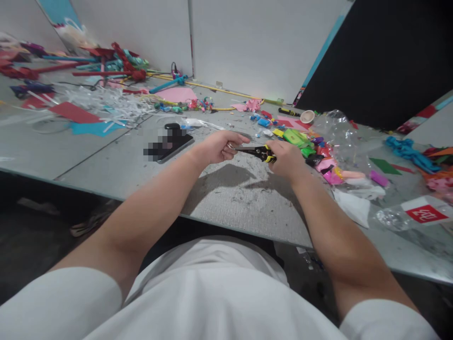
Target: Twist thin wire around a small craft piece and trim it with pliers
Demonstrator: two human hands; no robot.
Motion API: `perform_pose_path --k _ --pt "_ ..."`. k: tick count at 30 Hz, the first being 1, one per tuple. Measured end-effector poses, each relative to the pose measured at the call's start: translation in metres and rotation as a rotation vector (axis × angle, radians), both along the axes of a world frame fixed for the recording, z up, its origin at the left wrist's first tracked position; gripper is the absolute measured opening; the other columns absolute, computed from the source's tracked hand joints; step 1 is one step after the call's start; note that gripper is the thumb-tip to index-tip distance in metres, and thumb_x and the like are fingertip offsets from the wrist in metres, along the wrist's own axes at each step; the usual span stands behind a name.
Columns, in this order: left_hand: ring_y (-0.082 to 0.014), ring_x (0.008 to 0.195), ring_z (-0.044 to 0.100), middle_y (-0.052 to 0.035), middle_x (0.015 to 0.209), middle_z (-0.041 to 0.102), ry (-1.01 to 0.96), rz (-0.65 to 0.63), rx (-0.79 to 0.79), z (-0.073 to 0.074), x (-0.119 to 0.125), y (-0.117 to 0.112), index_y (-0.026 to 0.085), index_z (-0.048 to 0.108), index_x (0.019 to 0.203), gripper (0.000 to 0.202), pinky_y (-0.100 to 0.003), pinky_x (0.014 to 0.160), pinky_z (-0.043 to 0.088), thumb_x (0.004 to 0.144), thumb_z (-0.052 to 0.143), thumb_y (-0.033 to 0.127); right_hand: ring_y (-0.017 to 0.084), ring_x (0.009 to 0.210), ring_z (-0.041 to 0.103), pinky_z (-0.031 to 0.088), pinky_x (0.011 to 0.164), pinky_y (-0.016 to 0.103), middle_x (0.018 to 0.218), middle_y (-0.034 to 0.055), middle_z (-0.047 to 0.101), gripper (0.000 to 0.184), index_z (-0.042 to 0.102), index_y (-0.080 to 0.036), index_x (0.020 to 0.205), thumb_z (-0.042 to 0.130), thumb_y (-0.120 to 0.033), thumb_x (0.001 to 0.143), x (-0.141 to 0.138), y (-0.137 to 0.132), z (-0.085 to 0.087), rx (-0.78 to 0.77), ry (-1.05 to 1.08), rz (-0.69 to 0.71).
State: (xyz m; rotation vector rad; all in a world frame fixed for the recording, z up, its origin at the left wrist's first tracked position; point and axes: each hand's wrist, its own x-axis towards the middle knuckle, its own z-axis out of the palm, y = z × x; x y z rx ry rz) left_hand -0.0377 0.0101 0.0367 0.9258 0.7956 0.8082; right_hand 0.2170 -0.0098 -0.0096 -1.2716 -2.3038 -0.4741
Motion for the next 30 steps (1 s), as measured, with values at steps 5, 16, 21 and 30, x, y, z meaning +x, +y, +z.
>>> perform_pose_path --k 5,16,21,30 --pt "-0.0016 0.035 0.029 0.0059 0.051 0.036 -0.069 -0.011 -0.041 -0.0007 0.0001 0.0010 0.006 0.076 0.083 0.015 -0.013 0.035 0.018 0.082 0.062 0.000 0.037 0.112 0.073 0.059 0.093 0.049 0.121 0.0187 0.079 0.052 0.072 -0.014 0.125 0.059 -0.010 0.075 -0.0010 0.0001 0.0002 -0.017 0.026 -0.020" --pt "-0.0019 0.036 0.028 0.0056 0.051 0.037 -0.082 -0.007 -0.047 -0.0065 -0.0012 0.0089 0.009 0.077 0.083 0.014 -0.014 0.033 0.018 0.079 0.067 0.001 0.037 0.108 0.073 0.059 0.093 0.049 0.116 0.0173 0.080 0.051 0.073 -0.016 0.123 0.059 -0.011 0.074 0.0021 0.0019 0.0017 0.023 0.040 -0.004" --pt "-0.0020 0.037 0.028 0.0048 0.052 0.039 -0.059 0.003 -0.061 -0.0072 -0.0009 0.0093 0.011 0.077 0.084 0.016 -0.014 0.034 0.017 0.078 0.068 0.000 0.037 0.107 0.072 0.058 0.091 0.047 0.113 0.0178 0.080 0.049 0.073 -0.015 0.121 0.059 -0.011 0.074 0.0021 0.0021 0.0010 0.016 0.013 -0.011" --pt "-0.0025 0.038 0.027 0.0044 0.052 0.039 -0.033 0.023 -0.059 -0.0073 -0.0014 0.0085 0.010 0.077 0.086 0.017 -0.017 0.036 0.016 0.074 0.071 0.000 0.037 0.107 0.072 0.058 0.090 0.048 0.114 0.0176 0.079 0.051 0.072 -0.016 0.123 0.059 -0.011 0.074 0.0006 0.0023 -0.0029 -0.005 0.024 -0.003"
